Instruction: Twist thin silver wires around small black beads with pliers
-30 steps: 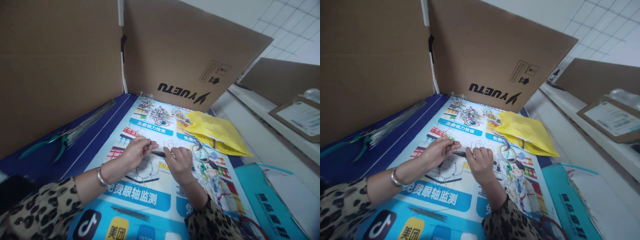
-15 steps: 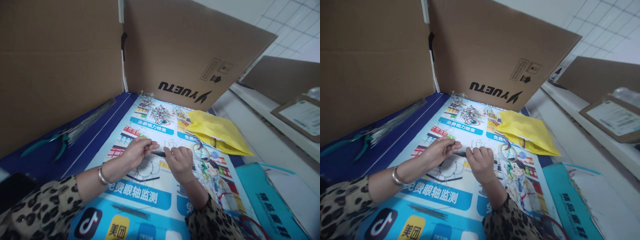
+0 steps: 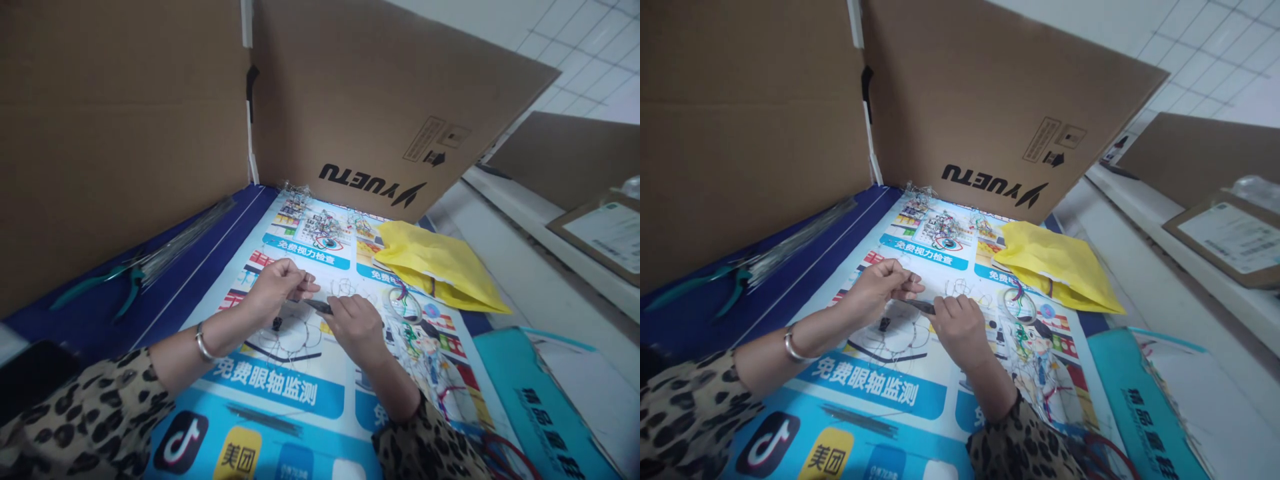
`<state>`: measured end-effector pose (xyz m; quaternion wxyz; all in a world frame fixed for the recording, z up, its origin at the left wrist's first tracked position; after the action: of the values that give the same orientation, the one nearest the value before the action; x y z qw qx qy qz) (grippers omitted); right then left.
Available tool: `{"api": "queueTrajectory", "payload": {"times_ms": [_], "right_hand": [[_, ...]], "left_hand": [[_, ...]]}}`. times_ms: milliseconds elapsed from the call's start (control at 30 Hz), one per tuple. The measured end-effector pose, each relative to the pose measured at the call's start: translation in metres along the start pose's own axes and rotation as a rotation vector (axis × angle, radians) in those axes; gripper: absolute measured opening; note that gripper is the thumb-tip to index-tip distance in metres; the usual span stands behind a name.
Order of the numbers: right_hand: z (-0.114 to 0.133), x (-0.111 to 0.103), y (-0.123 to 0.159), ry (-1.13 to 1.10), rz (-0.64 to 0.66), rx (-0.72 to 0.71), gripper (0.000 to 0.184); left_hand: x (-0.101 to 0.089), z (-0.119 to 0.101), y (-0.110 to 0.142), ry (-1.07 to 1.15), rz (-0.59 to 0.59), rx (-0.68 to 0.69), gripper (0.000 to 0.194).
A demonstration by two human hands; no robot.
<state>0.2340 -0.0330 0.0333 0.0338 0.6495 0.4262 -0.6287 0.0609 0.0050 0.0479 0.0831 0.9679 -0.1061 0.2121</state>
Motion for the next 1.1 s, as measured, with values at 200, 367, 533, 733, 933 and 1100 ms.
{"api": "queueTrajectory", "payload": {"times_ms": [200, 367, 533, 733, 933, 1100], "right_hand": [[-0.001, 0.001, -0.003, -0.246, 0.154, 0.107, 0.031], [-0.004, 0.004, -0.003, -0.473, 0.410, 0.180, 0.029], [-0.003, 0.005, -0.002, -0.296, 0.126, 0.206, 0.025], [0.004, -0.010, -0.001, 0.054, -0.098, 0.098, 0.019], [0.011, -0.017, 0.000, 0.184, -0.125, -0.043, 0.023], [0.011, -0.016, 0.000, 0.199, -0.116, -0.053, 0.020]], "left_hand": [[-0.002, -0.006, 0.000, -0.210, 0.207, 0.098, 0.025], [-0.002, -0.008, 0.001, -0.317, 0.286, 0.139, 0.020], [-0.005, -0.005, -0.004, -0.172, 0.141, 0.108, 0.021], [-0.004, 0.006, -0.002, 0.024, -0.012, -0.020, 0.021], [0.006, 0.014, 0.008, 0.102, -0.047, -0.105, 0.016], [0.011, 0.015, 0.012, 0.160, -0.060, -0.142, 0.018]]}}
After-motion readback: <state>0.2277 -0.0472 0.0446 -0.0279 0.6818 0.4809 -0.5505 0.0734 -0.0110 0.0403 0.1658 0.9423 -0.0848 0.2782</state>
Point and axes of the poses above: each hand's wrist, its own y-axis away from the middle knuckle, its own x-axis out of the palm, z = x × y, the point moved 2 cm from there along -y, towards the middle knuckle, and after that the axes turned 5 degrees about z, right-handed, at the moved point
